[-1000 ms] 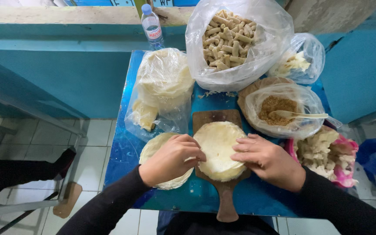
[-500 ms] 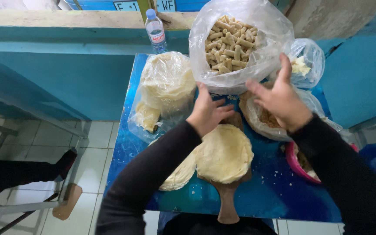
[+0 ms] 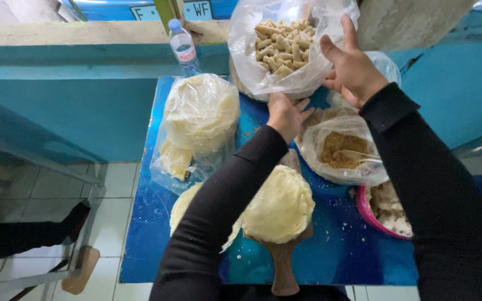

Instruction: The person presses a mound of white dough on a wooden paddle, then peels and stretches thin layers off a flattened dough disc by hand. They then cut the dough into pieces with a knife and wrap a piece in clear plastic sheeting on the table.

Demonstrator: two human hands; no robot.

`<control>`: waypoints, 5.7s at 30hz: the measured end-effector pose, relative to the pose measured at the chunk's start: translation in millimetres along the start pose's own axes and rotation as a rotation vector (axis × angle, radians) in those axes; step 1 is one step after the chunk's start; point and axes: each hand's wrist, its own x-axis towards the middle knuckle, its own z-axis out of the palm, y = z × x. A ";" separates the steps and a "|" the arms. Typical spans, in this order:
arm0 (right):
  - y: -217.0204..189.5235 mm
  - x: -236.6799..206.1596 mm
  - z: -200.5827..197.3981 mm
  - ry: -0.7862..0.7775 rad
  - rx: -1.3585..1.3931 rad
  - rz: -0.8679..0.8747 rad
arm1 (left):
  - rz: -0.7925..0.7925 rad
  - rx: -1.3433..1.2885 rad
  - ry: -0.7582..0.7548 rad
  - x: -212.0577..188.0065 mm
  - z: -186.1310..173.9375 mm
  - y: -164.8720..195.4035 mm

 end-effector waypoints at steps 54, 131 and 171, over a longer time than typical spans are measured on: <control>69.1 -264.8 -104.9 -0.130 -1.179 -0.260 | 0.682 1.955 -0.304 -175.0 -77.7 73.0; 44.4 -187.5 139.4 0.109 -0.601 -0.762 | 0.060 -0.045 -0.365 -212.4 -131.9 19.1; 78.7 -147.9 45.0 0.036 0.694 0.112 | 0.032 -0.052 -0.354 -202.4 -149.5 50.9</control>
